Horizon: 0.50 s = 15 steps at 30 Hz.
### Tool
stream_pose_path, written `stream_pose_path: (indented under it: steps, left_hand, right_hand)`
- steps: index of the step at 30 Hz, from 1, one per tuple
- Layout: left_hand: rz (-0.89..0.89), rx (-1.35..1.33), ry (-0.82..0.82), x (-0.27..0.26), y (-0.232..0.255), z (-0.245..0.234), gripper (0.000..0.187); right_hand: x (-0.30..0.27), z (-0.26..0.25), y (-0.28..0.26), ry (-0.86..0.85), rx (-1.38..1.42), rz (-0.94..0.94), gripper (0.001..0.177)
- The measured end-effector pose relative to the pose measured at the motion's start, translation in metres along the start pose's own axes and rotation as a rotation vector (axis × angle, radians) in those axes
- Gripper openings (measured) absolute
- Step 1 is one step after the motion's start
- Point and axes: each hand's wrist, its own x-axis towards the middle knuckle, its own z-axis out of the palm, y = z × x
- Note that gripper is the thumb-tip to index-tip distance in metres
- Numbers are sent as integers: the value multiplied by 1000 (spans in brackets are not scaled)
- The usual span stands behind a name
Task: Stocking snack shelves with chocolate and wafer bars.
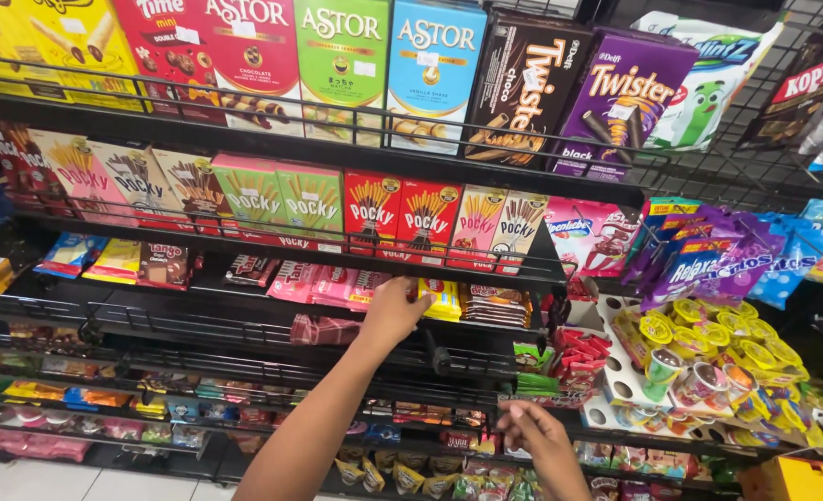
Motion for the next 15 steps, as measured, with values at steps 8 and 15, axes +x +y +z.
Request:
stream_pose_path:
  steps: [8,15]
  left_hand:
    - [-194,-151,-137,4,10,0,42]
    - [-199,-95,-170,5,17,-1,45]
  right_hand:
    - [14,-8,16,-19,25,16,38]
    - [25,-20,37,-43,37,18,37]
